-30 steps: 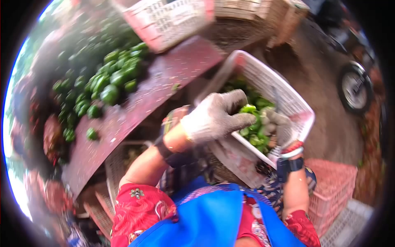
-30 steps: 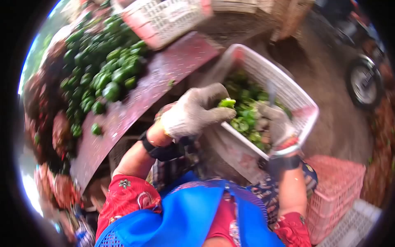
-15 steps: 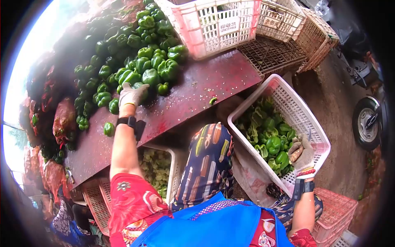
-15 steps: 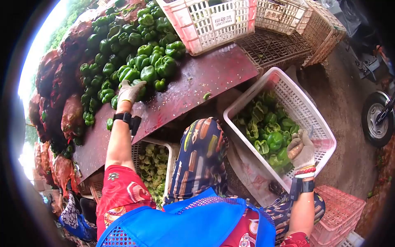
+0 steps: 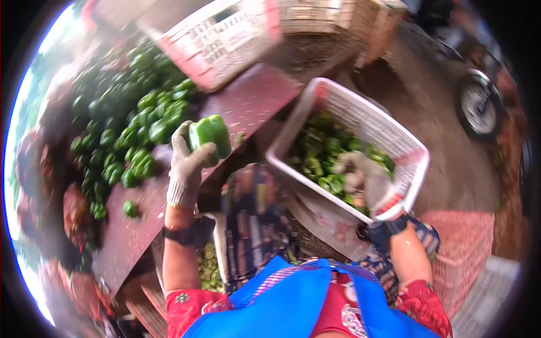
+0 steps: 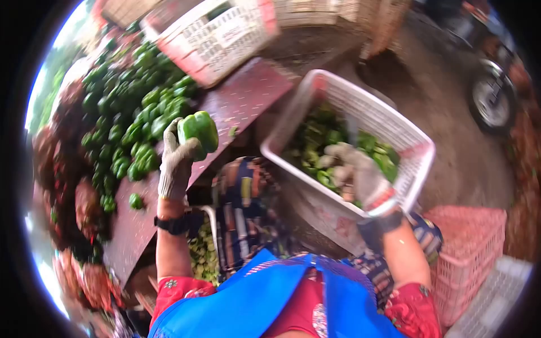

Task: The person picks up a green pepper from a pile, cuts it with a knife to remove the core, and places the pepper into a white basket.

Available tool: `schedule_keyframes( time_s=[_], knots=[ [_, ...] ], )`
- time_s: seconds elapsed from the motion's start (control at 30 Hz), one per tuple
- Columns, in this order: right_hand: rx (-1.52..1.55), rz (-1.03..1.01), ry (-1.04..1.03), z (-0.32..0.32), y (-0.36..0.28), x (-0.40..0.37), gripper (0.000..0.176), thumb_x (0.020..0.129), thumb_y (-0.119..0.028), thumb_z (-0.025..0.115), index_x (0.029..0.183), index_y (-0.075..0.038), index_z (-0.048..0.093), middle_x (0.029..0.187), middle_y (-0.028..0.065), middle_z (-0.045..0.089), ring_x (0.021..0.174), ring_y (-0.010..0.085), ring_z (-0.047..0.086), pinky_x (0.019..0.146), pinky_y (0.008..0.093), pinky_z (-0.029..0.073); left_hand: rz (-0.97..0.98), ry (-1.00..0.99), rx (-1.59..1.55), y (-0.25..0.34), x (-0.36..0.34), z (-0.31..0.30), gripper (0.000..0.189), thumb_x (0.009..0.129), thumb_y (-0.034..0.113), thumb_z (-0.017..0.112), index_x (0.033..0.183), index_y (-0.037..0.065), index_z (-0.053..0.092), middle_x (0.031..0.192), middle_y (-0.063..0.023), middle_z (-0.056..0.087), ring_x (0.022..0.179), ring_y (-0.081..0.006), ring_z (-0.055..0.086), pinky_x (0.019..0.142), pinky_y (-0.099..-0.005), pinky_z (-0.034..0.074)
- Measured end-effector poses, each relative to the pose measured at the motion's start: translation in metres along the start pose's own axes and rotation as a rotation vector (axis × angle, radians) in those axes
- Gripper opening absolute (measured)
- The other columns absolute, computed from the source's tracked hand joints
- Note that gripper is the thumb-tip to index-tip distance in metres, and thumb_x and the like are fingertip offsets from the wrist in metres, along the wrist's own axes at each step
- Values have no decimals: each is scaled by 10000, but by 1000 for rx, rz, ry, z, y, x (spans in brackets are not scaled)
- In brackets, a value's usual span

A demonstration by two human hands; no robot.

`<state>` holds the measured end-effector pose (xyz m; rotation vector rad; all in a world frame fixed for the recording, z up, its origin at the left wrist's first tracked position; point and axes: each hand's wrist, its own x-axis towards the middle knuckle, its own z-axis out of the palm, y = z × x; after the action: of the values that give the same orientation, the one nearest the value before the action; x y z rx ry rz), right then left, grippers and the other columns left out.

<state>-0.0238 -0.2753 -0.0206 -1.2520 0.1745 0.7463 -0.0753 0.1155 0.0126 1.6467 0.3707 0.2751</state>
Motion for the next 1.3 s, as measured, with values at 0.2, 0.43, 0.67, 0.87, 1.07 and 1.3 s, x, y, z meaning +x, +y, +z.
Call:
schedule_keyframes(
  time_s=[0.2, 0.43, 0.67, 0.87, 1.07, 1.3],
  knots=[
    [313, -79, -175, -5, -2, -13, 775, 990, -659, 566, 1479, -62, 494, 1008, 78, 715, 505, 57, 512, 321, 200, 345, 655, -646, 459, 26, -40, 180, 968, 701, 133, 860, 1526, 26, 365, 1457, -230, 524, 1307, -319, 589, 1091, -416, 484],
    [-5, -458, 64, -53, 24, 24, 659, 880, -373, 821, 1389, -82, 520, 1078, 48, 638, 670, 67, 580, 443, 226, 434, -271, -734, 53, -11, -30, 227, 918, 974, 317, 691, 1638, 10, 136, 1487, -219, 522, 1389, -275, 514, 1124, -385, 457],
    [-224, -287, 89, -41, 2, 21, 706, 826, -313, 879, 1375, -45, 526, 963, 37, 617, 708, 90, 597, 542, 251, 500, -460, -953, -679, -67, -8, 219, 382, 1046, 181, 613, 1396, 38, 561, 1202, -106, 694, 1134, -190, 671, 1003, -354, 553],
    [-550, -231, 331, -52, -12, 12, 651, 894, -226, 704, 1490, -38, 522, 857, 126, 683, 605, 189, 665, 495, 325, 514, -634, -665, -737, -63, 5, 217, 389, 1041, 149, 605, 1405, 22, 553, 1293, -132, 657, 1176, -279, 654, 1020, -422, 553],
    [-1264, -593, 565, -25, 41, 25, 774, 930, -183, 618, 1615, -29, 293, 1113, 256, 704, 797, 396, 715, 710, 519, 574, -506, -632, -512, -67, 4, 230, 434, 990, 205, 670, 1389, 78, 555, 1288, -105, 644, 1150, -250, 655, 975, -446, 552],
    [-1472, -363, 572, -31, 37, 27, 950, 875, -186, 655, 1647, 12, 138, 1218, 237, 675, 794, 363, 715, 668, 511, 571, -653, -598, -444, -52, -1, 247, 501, 929, 173, 714, 1346, -16, 512, 1222, -149, 654, 1071, -252, 679, 987, -389, 551]
  ],
)
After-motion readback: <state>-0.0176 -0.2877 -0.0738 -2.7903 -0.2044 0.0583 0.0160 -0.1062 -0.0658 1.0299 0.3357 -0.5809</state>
